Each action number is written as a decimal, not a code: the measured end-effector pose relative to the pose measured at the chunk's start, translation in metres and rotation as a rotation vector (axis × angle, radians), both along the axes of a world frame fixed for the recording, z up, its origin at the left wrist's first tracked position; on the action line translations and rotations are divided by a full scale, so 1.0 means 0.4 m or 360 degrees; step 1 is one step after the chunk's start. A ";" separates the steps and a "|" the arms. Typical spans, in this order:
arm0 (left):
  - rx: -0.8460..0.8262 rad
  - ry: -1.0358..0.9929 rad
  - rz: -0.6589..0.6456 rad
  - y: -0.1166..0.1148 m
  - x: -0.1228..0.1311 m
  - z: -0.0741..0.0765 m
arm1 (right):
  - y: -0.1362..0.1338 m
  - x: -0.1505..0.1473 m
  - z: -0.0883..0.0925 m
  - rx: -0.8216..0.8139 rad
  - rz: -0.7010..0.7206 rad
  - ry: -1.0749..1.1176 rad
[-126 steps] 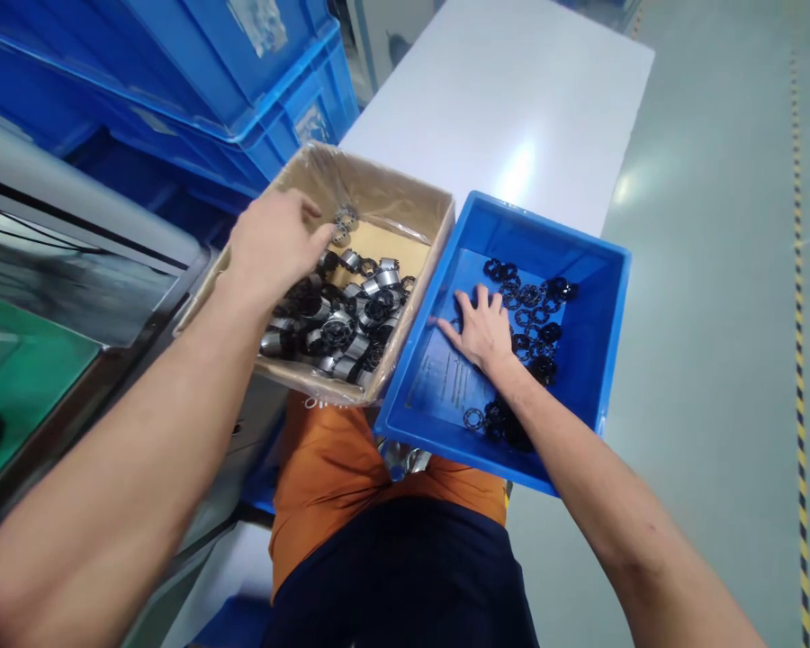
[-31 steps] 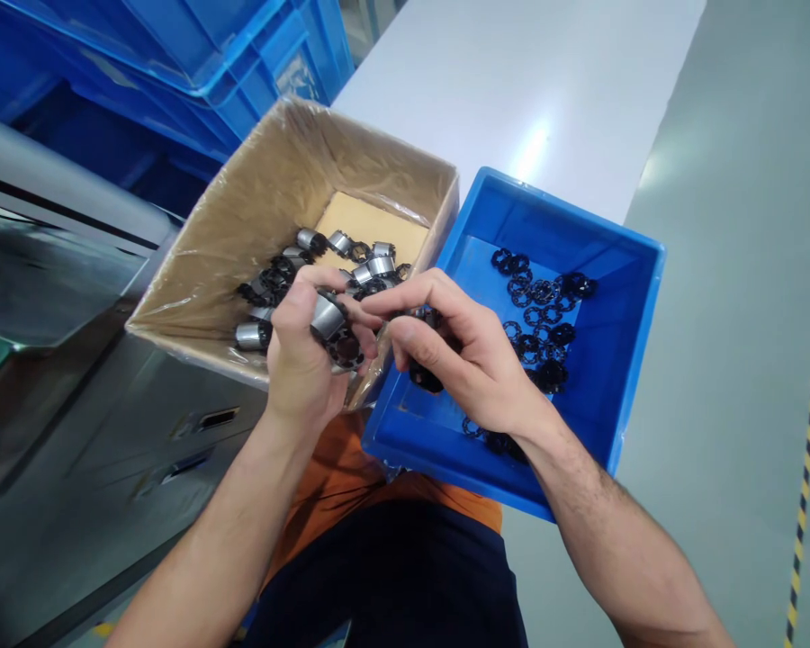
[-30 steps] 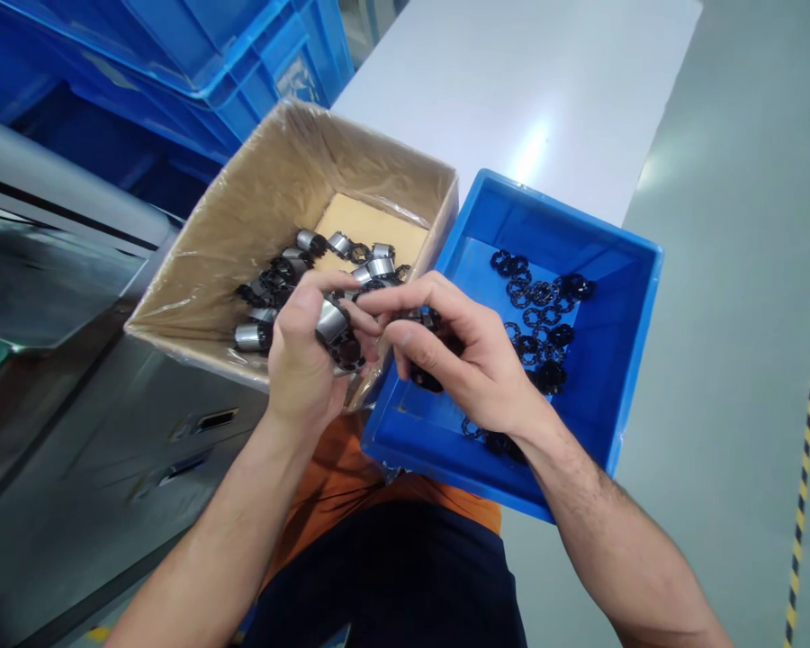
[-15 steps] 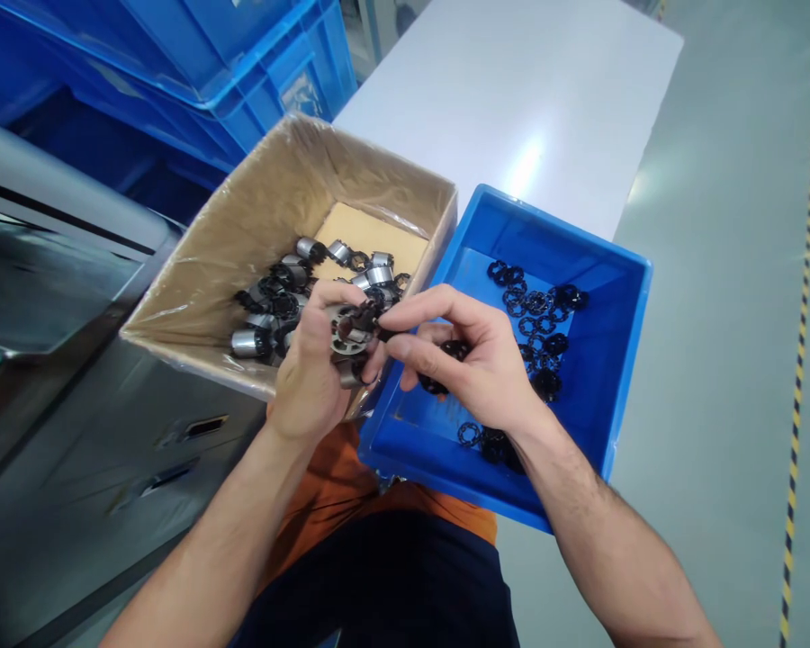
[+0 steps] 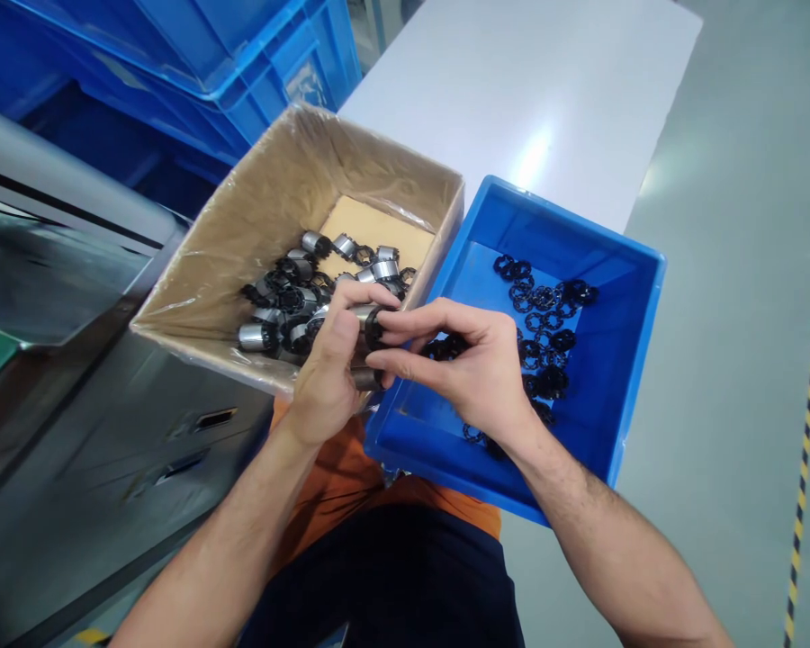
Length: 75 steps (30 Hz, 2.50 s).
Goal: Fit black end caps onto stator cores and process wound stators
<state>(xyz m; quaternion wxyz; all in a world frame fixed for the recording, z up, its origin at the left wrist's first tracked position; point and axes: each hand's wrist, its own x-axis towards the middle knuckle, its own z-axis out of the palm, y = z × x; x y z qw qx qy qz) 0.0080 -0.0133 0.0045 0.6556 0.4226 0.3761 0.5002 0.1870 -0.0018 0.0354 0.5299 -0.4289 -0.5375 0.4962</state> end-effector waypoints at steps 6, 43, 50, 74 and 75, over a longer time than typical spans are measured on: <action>0.0007 -0.0052 -0.0040 -0.002 -0.001 0.003 | -0.011 -0.011 -0.003 0.0014 -0.0036 -0.0006; -0.0258 -0.0012 -0.0151 0.036 -0.050 0.025 | 0.014 0.016 0.000 -0.0409 0.0217 0.0059; -0.0047 0.0049 -0.0278 0.020 -0.028 0.000 | 0.008 0.018 -0.024 0.0109 0.0124 -0.0377; -0.0265 -0.0177 -0.0168 0.026 -0.023 0.026 | -0.020 0.001 -0.009 -0.0210 0.0327 -0.0025; -0.0256 -0.0181 -0.0177 0.025 -0.024 0.026 | -0.018 0.004 -0.007 -0.0187 0.0363 -0.0042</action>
